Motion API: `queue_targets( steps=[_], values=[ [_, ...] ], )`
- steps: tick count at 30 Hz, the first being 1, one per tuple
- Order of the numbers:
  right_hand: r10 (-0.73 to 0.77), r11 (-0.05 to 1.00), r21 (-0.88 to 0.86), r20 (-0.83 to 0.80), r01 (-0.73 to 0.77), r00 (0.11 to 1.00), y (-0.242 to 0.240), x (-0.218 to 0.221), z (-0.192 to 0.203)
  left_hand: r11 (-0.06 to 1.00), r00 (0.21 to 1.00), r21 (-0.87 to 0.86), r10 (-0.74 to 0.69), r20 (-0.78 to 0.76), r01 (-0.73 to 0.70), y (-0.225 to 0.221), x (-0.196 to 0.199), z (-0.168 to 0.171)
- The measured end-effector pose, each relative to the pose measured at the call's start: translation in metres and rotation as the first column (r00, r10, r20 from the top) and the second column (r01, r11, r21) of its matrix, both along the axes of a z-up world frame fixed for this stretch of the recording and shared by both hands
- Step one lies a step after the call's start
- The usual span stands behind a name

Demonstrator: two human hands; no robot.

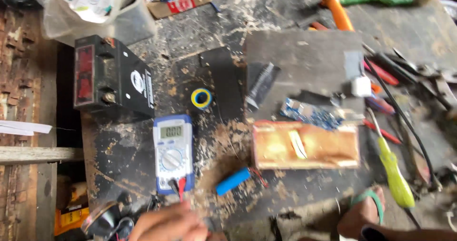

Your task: Soldering wires to a circuit board and testing the connections with a multimeter on a repair bench.

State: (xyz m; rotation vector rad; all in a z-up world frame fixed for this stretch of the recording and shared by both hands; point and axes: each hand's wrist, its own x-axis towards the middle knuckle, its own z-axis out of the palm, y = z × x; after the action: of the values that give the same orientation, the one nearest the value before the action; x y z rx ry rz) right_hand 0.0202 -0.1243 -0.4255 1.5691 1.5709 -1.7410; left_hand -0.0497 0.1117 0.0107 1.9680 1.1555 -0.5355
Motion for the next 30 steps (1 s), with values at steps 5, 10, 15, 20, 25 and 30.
queue_targets(
  steps=[5,10,15,20,25,30],
  values=[
    [-0.02,1.0,0.023,0.003,0.02,1.0,0.007,0.071,0.165,0.863,0.843,0.235,0.321,0.431,-0.448,-0.055,0.034,0.051],
    [-0.044,0.978,0.2,-0.067,0.057,0.997,-0.017,0.103,0.345,0.92,0.518,0.191,0.015,0.855,-0.343,-0.056,0.047,0.044],
    [-0.302,0.798,0.529,-0.063,0.288,0.951,-0.051,0.179,0.495,0.964,0.516,0.248,-0.167,0.84,-0.092,-0.062,0.061,0.054],
    [-0.644,0.012,0.98,-0.144,0.198,0.751,-0.064,0.228,0.524,0.971,0.541,0.231,-0.229,0.809,0.066,-0.073,0.086,0.078],
    [-0.639,-0.253,0.957,-0.276,0.143,0.718,-0.053,0.245,0.503,0.923,0.517,0.323,-0.385,0.765,0.21,-0.073,0.124,0.106],
    [-0.642,-0.212,0.973,-0.213,0.096,0.737,-0.043,0.257,0.496,0.959,0.546,0.243,-0.284,0.788,0.147,-0.069,0.148,0.101]
  ],
)
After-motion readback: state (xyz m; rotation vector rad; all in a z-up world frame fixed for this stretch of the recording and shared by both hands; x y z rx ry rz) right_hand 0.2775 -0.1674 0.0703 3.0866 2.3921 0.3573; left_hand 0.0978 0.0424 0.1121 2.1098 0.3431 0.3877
